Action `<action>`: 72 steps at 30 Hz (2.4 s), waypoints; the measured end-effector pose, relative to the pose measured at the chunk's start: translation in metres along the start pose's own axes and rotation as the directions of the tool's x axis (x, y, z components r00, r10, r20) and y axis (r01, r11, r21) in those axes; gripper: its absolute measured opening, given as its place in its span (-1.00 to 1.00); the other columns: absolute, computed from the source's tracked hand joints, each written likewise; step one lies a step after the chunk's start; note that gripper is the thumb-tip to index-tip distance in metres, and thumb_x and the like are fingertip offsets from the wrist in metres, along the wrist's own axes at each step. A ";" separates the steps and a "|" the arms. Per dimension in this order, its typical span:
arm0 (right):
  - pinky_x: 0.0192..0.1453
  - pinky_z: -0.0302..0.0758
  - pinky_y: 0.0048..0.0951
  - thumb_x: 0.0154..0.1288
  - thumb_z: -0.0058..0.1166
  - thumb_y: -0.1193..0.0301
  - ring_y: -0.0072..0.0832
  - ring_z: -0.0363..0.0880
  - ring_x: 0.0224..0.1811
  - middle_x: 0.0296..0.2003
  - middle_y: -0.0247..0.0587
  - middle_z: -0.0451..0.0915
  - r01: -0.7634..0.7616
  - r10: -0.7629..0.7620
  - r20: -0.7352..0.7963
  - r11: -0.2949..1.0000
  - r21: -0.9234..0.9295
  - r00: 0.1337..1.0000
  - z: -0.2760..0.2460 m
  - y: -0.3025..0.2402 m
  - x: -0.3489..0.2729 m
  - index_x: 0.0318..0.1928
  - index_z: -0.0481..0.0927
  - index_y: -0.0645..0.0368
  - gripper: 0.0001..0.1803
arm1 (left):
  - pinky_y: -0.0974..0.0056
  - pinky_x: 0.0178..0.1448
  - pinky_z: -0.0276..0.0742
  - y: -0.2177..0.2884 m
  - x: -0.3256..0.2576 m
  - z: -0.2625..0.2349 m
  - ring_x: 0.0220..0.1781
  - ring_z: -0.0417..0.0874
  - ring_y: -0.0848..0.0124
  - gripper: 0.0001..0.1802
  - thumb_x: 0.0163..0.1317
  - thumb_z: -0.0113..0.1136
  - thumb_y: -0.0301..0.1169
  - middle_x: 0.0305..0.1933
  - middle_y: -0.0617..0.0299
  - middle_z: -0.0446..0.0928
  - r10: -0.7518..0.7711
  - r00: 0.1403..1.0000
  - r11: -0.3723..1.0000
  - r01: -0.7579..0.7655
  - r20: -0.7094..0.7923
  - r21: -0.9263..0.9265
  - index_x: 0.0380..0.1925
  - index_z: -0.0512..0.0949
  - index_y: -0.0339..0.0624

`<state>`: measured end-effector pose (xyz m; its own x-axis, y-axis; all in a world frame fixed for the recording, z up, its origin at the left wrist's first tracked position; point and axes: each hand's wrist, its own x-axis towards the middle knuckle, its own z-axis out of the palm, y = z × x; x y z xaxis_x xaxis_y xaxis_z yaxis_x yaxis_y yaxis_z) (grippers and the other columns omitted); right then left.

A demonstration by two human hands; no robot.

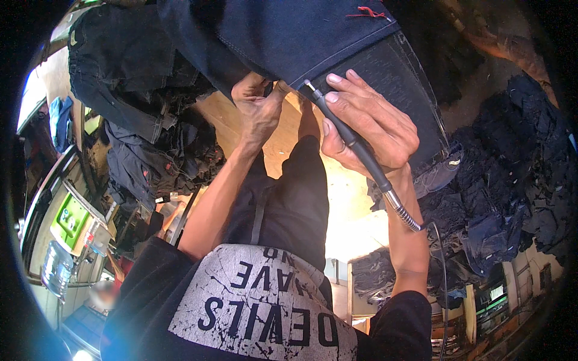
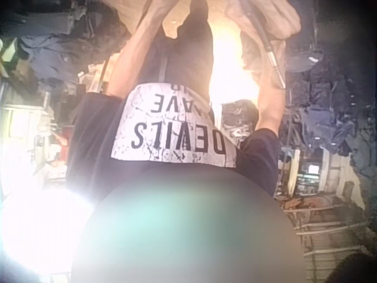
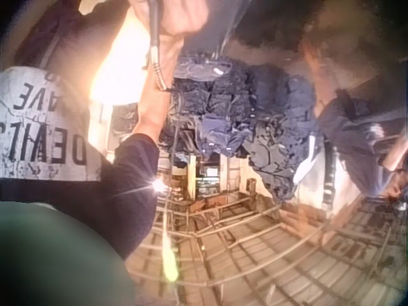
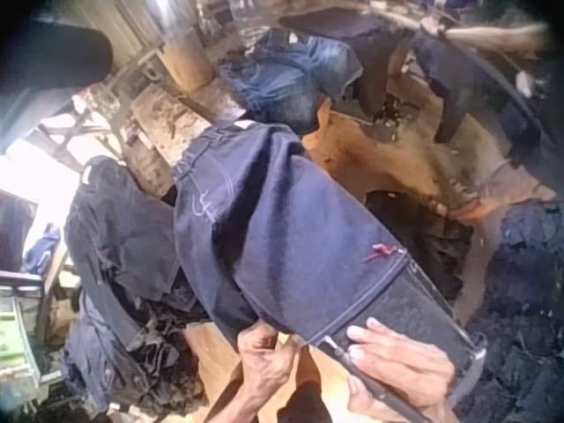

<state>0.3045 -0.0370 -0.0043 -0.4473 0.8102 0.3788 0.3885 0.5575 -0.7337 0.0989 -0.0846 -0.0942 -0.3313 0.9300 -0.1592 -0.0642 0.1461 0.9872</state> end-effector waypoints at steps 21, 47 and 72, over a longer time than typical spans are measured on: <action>0.32 0.74 0.11 0.20 0.34 0.57 0.02 0.86 0.11 -0.10 0.18 0.83 -0.049 0.048 -0.055 0.999 -0.014 0.997 -0.003 -0.001 0.002 -0.03 0.79 0.36 -0.69 | 0.41 0.03 0.52 -0.020 -0.004 0.001 -0.10 0.62 0.61 -0.86 0.32 0.30 -0.73 -0.14 0.35 0.74 -0.022 0.999 0.997 0.020 0.032 0.074 -0.17 0.72 -0.38; 0.26 0.80 0.08 0.13 0.42 0.53 -0.04 0.89 0.03 -0.20 0.02 0.84 -0.050 0.052 -0.068 0.998 0.023 0.996 -0.004 0.002 -0.001 -0.07 0.82 0.31 -0.69 | 0.31 -0.09 0.59 -0.013 0.005 0.017 -0.26 0.69 0.48 -0.94 0.23 0.27 -0.65 -0.31 0.19 0.74 0.005 1.000 0.985 -0.008 0.018 0.173 -0.32 0.69 -0.38; 0.34 0.69 0.23 0.18 0.29 0.59 0.08 0.84 0.13 -0.07 0.24 0.83 -0.115 0.114 -0.082 0.993 -0.001 0.990 -0.012 0.002 -0.005 0.02 0.78 0.36 -0.64 | 0.25 -0.01 0.53 -0.030 -0.002 0.022 -0.09 0.66 0.47 -0.81 0.19 0.42 -0.65 -0.17 0.30 0.72 0.019 1.000 0.994 -0.017 -0.015 0.108 -0.21 0.65 -0.27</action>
<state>0.3175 -0.0375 -0.0007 -0.3319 0.8808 0.3376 0.4377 0.4608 -0.7720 0.1222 -0.0838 -0.1237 -0.3461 0.9276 -0.1405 0.0436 0.1655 0.9852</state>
